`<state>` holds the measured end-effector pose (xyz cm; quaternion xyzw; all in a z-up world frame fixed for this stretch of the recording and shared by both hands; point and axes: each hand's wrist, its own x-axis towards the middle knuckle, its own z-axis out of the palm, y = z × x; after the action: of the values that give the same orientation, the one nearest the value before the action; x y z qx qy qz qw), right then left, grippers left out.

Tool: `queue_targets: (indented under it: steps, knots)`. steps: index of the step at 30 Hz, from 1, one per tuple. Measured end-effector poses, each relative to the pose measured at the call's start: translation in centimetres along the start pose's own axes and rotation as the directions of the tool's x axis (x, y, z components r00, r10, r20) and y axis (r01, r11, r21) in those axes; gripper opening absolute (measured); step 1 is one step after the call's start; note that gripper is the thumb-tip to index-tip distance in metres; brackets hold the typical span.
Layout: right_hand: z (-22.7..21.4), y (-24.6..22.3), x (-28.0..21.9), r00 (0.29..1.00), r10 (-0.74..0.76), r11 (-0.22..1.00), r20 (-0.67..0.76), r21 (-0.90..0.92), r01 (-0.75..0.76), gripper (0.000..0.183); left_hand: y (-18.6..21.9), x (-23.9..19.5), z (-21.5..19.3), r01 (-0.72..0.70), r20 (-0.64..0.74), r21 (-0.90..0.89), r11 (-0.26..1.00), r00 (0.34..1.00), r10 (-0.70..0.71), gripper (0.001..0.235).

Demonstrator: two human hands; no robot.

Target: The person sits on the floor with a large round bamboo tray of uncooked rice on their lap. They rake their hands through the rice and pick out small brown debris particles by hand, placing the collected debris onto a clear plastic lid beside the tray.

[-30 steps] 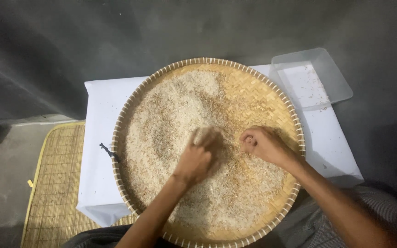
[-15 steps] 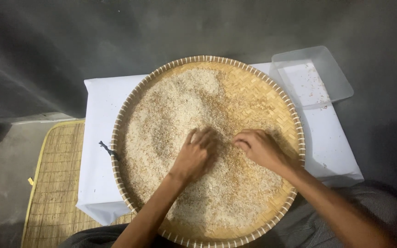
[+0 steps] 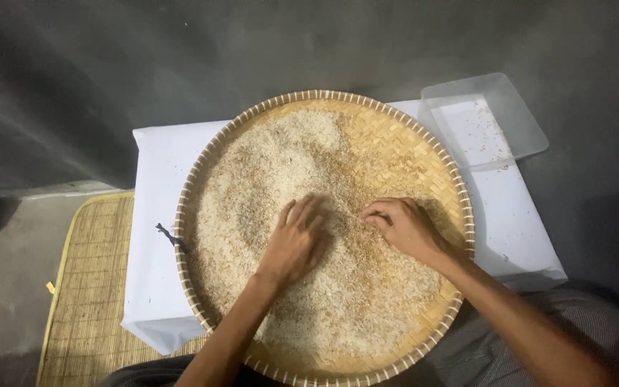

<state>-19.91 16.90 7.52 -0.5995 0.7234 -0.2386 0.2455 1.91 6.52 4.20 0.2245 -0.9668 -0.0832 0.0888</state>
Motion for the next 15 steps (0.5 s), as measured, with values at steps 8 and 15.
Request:
queue_targets:
  steps: [8,15]
  knots:
    - [-4.9,6.3,2.4,0.829,-0.018,1.0,-0.559,-0.008,0.017,0.012,2.9,-0.8,4.0,-0.23,0.001,0.132,0.964,0.973,0.232,0.084]
    - [-10.0,12.2,2.6,0.66,-0.188,0.922,-0.728,-0.361,-0.136,0.04,1.7,-0.4,2.2,-0.095,0.158,0.075,0.993,0.984,0.083,0.078]
